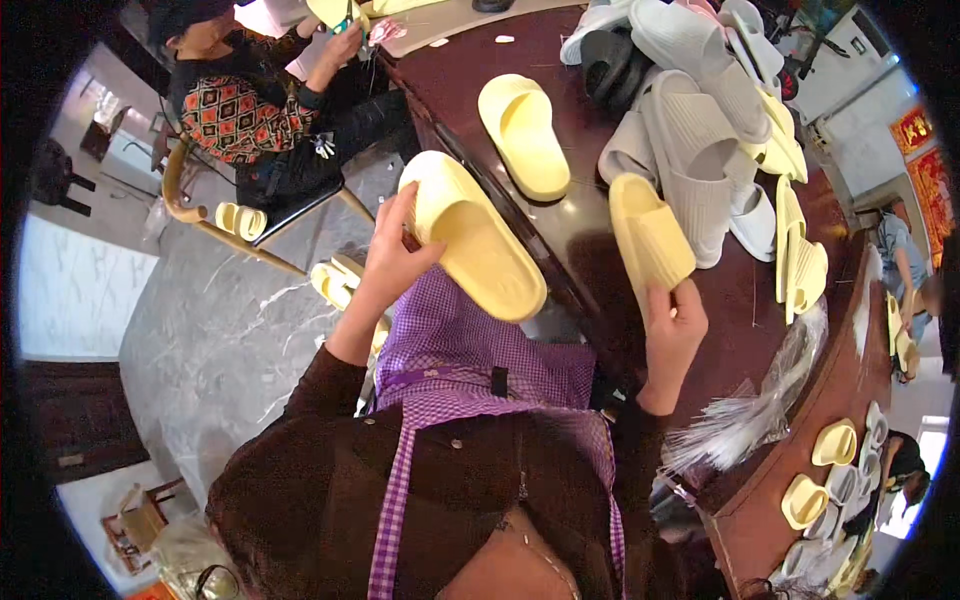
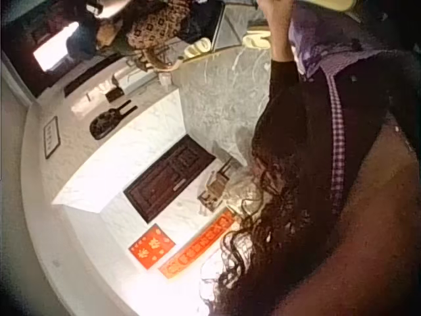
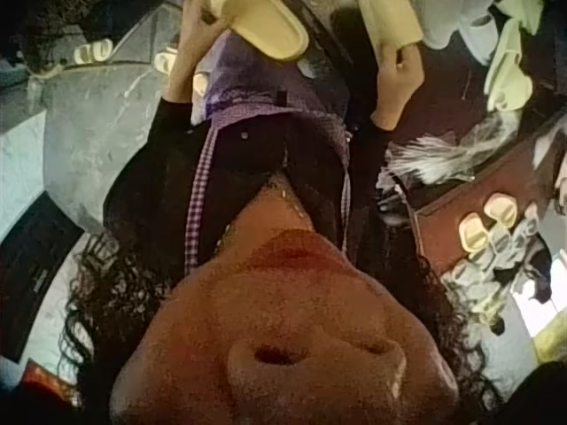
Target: The person pairs slippers and connects each pair with plastic tag fasteners by hand before setting them down.
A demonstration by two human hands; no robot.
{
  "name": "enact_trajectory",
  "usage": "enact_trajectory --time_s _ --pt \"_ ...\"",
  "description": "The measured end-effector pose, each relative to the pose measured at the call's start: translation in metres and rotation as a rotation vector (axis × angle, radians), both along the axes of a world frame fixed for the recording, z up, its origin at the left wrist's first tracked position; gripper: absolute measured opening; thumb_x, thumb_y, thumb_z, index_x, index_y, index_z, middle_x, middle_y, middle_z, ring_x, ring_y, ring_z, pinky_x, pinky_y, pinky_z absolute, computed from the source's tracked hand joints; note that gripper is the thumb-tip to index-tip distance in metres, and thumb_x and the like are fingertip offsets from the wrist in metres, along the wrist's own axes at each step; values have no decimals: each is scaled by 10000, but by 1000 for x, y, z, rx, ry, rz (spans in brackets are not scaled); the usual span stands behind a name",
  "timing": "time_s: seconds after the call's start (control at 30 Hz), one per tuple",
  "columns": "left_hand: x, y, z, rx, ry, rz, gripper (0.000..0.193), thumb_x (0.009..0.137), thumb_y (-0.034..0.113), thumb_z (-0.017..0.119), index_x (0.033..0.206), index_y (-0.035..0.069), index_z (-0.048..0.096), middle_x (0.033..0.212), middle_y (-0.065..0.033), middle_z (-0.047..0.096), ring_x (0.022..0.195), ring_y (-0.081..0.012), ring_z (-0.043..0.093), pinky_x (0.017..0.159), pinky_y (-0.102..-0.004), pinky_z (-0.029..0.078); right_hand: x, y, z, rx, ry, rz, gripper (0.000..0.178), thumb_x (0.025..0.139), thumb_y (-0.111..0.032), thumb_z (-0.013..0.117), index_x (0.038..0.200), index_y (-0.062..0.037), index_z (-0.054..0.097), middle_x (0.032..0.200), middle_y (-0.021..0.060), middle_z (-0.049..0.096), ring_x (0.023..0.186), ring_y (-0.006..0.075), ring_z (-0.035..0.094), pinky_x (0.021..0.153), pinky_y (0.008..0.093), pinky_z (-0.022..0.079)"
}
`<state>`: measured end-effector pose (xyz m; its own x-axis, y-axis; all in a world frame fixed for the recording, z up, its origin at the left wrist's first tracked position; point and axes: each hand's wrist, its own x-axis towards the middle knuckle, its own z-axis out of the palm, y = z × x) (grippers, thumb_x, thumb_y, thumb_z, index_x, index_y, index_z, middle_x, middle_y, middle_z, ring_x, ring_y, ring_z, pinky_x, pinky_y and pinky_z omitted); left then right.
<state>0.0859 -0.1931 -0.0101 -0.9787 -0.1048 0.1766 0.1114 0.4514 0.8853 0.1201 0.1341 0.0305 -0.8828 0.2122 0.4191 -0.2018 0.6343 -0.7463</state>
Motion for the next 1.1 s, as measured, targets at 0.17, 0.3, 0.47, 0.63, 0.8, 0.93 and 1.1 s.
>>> enact_trajectory --time_s 0.17,0.3,0.47,0.63,0.8,0.93,1.1 --pt "-3 -11 -4 126 46 14 771 644 67 712 1329 33 360 1227 -132 406 971 -180 520 719 -248 483 -12 -40 21 -488 -22 -31 152 845 -95 573 798 49 564 683 -20 496 646 45 426 559 210 361" --pt "-7 -9 8 65 204 -88 787 630 59 724 1328 29 363 1251 -140 394 1023 -213 510 762 -266 481 -16 -67 37 -410 -68 -50 160 846 -89 575 764 44 545 694 -42 489 642 32 409 546 202 346" --pt "-2 6 23 4 251 -223 780 637 93 726 1324 20 362 1251 -156 397 1061 -270 504 836 -314 460 -33 -75 21 -213 22 2 181 835 -81 596 723 32 508 654 -48 451 614 36 376 533 207 331" --pt "-2 31 34 -57 226 -321 762 654 135 713 1317 16 358 1234 -189 404 1081 -324 499 873 -357 447 -28 -75 8 -26 226 -8 221 820 -71 621 697 28 466 615 -34 401 596 50 354 525 212 323" --pt "-4 49 35 -57 216 -389 753 661 156 704 1313 17 352 1228 -209 395 1088 -361 488 882 -372 441 -19 -67 -1 0 264 -54 226 819 -62 622 698 36 459 611 -22 399 597 52 356 523 213 321" --pt "-12 51 24 -83 306 -332 721 682 114 679 1317 15 353 1254 -194 414 1081 -332 510 876 -357 450 -11 -58 9 20 188 -76 216 826 -80 619 711 37 479 622 -12 444 599 54 386 534 216 337" --pt "-37 21 -26 720 11 -533 675 763 201 639 1336 21 331 1309 -176 412 1156 -328 471 903 -408 450 -3 -48 34 -606 -26 -118 209 844 -105 594 729 40 497 618 12 468 582 78 428 527 258 355"
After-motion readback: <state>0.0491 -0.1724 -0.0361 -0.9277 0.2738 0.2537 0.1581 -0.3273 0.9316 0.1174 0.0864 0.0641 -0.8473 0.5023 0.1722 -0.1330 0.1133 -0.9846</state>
